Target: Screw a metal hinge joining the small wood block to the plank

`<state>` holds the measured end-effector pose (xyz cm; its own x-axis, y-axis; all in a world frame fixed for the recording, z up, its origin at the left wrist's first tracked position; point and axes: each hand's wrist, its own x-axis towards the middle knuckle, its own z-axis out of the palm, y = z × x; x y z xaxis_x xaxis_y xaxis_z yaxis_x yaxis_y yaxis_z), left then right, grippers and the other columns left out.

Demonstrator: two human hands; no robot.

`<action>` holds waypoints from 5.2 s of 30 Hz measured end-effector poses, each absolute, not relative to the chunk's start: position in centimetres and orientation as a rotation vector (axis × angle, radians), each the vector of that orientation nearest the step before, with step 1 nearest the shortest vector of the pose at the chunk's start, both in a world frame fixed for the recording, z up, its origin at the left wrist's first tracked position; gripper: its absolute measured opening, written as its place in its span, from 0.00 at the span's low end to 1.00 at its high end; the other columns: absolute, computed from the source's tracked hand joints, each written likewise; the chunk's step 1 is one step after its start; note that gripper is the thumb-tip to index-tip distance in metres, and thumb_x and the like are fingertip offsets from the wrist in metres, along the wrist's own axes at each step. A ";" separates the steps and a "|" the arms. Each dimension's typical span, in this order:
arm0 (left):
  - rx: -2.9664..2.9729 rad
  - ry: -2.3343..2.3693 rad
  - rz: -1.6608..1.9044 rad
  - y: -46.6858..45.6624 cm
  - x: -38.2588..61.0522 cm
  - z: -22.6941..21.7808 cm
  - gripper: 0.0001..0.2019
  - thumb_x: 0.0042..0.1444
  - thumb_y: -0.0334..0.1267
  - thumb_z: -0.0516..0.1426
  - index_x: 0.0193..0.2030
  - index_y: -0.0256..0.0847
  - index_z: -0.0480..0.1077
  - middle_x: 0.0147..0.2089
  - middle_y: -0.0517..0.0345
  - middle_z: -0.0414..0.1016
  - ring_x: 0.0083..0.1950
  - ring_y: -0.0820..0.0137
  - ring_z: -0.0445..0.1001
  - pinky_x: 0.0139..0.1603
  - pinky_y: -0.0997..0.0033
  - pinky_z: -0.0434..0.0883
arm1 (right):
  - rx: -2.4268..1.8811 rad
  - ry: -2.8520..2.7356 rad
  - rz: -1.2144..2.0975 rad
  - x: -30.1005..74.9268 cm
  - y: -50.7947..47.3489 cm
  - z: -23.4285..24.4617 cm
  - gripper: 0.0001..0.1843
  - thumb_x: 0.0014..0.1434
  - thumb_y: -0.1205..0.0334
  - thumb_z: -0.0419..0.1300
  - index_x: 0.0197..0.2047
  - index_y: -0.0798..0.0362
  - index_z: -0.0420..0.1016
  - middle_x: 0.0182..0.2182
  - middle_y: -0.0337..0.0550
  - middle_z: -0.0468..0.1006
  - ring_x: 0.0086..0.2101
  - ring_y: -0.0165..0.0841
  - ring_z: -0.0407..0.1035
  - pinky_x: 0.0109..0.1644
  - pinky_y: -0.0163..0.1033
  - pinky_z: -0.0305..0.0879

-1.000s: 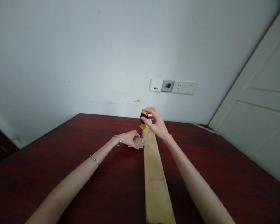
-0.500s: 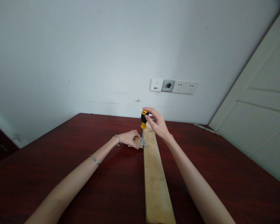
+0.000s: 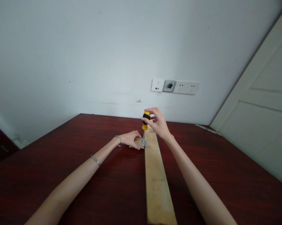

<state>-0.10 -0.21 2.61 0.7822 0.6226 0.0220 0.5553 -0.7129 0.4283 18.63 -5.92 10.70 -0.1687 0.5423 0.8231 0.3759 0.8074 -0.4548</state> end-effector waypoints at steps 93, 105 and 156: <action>2.532 0.904 0.273 -0.6 0.0 2.7 0.30 0.39 0.47 0.67 0.49 0.35 0.71 0.44 0.54 0.66 0.42 0.65 0.67 0.42 0.71 0.65 | -0.739 -1.783 0.175 19.2 -5.6 10.8 0.14 0.58 0.55 0.60 0.48 0.45 0.74 0.44 0.45 0.71 0.43 0.35 0.69 0.37 0.38 0.74; 2.527 0.902 0.277 -0.4 0.0 2.5 0.30 0.38 0.49 0.67 0.48 0.37 0.71 0.44 0.55 0.66 0.42 0.66 0.67 0.42 0.71 0.64 | -0.743 -1.794 0.157 19.4 -5.5 10.8 0.15 0.59 0.55 0.59 0.49 0.44 0.73 0.45 0.45 0.71 0.43 0.36 0.69 0.38 0.40 0.75; 2.542 0.867 0.290 0.1 -0.1 2.1 0.29 0.38 0.49 0.67 0.47 0.37 0.71 0.42 0.55 0.66 0.42 0.64 0.67 0.42 0.70 0.65 | -0.729 -1.819 0.144 19.7 -5.0 10.5 0.16 0.58 0.60 0.59 0.51 0.45 0.71 0.45 0.44 0.70 0.42 0.34 0.69 0.38 0.39 0.75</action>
